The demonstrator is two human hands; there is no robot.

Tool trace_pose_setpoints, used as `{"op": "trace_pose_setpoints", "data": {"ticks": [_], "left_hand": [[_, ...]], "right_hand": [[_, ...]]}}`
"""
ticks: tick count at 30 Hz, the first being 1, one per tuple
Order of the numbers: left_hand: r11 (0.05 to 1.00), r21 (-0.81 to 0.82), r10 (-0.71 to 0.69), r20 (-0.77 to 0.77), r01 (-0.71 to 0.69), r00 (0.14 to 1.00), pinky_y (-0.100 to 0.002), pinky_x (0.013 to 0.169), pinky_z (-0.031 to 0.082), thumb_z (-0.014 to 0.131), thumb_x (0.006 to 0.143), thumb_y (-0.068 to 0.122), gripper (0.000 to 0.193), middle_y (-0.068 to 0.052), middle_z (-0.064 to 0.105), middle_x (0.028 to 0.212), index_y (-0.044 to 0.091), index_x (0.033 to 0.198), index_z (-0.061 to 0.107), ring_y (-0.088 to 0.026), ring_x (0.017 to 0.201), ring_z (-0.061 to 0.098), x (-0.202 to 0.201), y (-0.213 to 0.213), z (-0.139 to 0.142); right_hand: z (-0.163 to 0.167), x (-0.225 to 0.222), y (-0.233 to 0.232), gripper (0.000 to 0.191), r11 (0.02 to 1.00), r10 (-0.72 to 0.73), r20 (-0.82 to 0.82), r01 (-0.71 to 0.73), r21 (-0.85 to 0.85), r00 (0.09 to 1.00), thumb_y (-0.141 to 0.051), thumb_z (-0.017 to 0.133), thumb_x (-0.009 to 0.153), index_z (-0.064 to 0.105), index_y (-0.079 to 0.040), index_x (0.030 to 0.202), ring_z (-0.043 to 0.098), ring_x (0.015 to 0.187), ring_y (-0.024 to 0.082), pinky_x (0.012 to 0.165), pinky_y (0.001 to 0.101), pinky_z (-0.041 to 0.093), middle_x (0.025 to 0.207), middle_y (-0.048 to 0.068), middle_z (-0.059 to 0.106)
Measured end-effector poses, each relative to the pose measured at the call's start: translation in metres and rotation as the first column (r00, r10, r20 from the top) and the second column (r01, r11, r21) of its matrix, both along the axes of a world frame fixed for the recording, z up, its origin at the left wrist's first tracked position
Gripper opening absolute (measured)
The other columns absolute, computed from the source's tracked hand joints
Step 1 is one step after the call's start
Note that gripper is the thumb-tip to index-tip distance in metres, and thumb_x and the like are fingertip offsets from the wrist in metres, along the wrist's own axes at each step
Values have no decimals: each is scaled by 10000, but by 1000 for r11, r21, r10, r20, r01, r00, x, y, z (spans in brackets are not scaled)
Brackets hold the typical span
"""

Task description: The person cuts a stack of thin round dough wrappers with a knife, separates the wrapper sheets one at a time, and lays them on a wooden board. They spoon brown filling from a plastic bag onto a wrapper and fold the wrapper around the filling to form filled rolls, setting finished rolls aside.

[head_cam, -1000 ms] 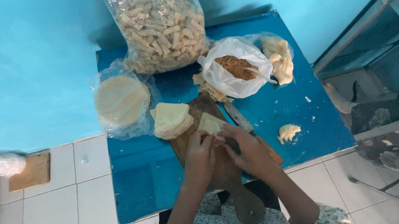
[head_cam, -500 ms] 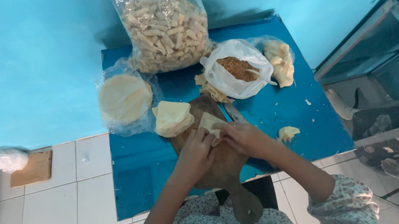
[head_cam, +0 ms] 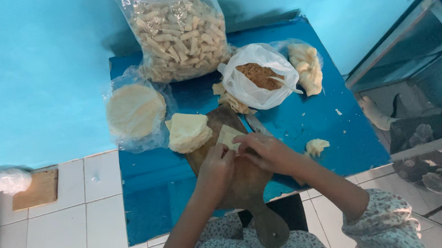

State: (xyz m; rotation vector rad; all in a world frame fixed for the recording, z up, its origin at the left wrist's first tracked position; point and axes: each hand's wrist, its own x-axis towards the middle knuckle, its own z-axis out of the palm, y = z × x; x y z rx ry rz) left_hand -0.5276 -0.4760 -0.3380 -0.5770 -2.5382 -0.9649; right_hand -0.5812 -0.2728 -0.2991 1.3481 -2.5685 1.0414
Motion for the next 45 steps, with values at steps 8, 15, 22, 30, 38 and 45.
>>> {"op": "trace_pose_setpoints", "data": {"ticks": [8, 15, 22, 30, 38, 45], "left_hand": [[975, 214, 25, 122, -51, 992, -485, 795, 532, 692, 824, -1, 137, -187, 660, 959, 1, 955, 732, -387, 925, 661, -6, -1, 9], [979, 170, 79, 185, -111, 980, -492, 768, 548, 734, 769, 25, 96, -194, 693, 906, 11, 864, 738, -381, 873, 693, -18, 3, 18], [980, 115, 125, 282, -163, 951, -482, 729, 558, 742, 781, 70, 65, -123, 728, 860, 71, 845, 727, -348, 832, 721, -20, 1, 19], [985, 69, 137, 222, -156, 965, -491, 724, 553, 758, 761, 87, 65, -134, 681, 890, 76, 824, 744, -360, 848, 697, -20, -1, 14], [986, 129, 84, 189, -110, 978, -481, 754, 540, 771, 801, 113, 69, -133, 673, 909, 58, 813, 732, -361, 899, 675, -12, -4, 15], [1000, 23, 16, 34, -17, 999, -490, 812, 518, 702, 843, 63, 144, -144, 645, 951, 27, 982, 699, -361, 981, 612, -10, -1, 12]], "right_hand": [[7, -21, -7, 521, 999, 34, 283, -34, -2, 958, 20, 676, 868, 501, -98, 1345, 749, 942, 275, 814, 406, 569, 929, 67, 741], [26, -33, -22, 661, 994, 16, 340, -53, 100, 940, 65, 706, 810, 435, -115, 1386, 732, 844, 254, 722, 385, 560, 857, 78, 693], [25, -32, -21, 652, 991, -28, 394, -27, 133, 919, 79, 662, 808, 436, -115, 1388, 720, 833, 252, 725, 386, 553, 886, 82, 697], [-4, -17, -4, 439, 998, 66, -3, -66, 16, 998, -97, 744, 891, 534, -67, 1275, 703, 987, 324, 830, 453, 527, 1021, 110, 705], [-4, -15, -5, 414, 995, -3, -9, 4, 104, 1000, -117, 754, 880, 574, -59, 1249, 676, 966, 360, 808, 464, 530, 994, 140, 681], [-9, -12, -3, 462, 999, -9, 24, 10, -31, 1000, -33, 716, 877, 534, -60, 1301, 702, 997, 337, 839, 456, 532, 1020, 126, 718]]}}
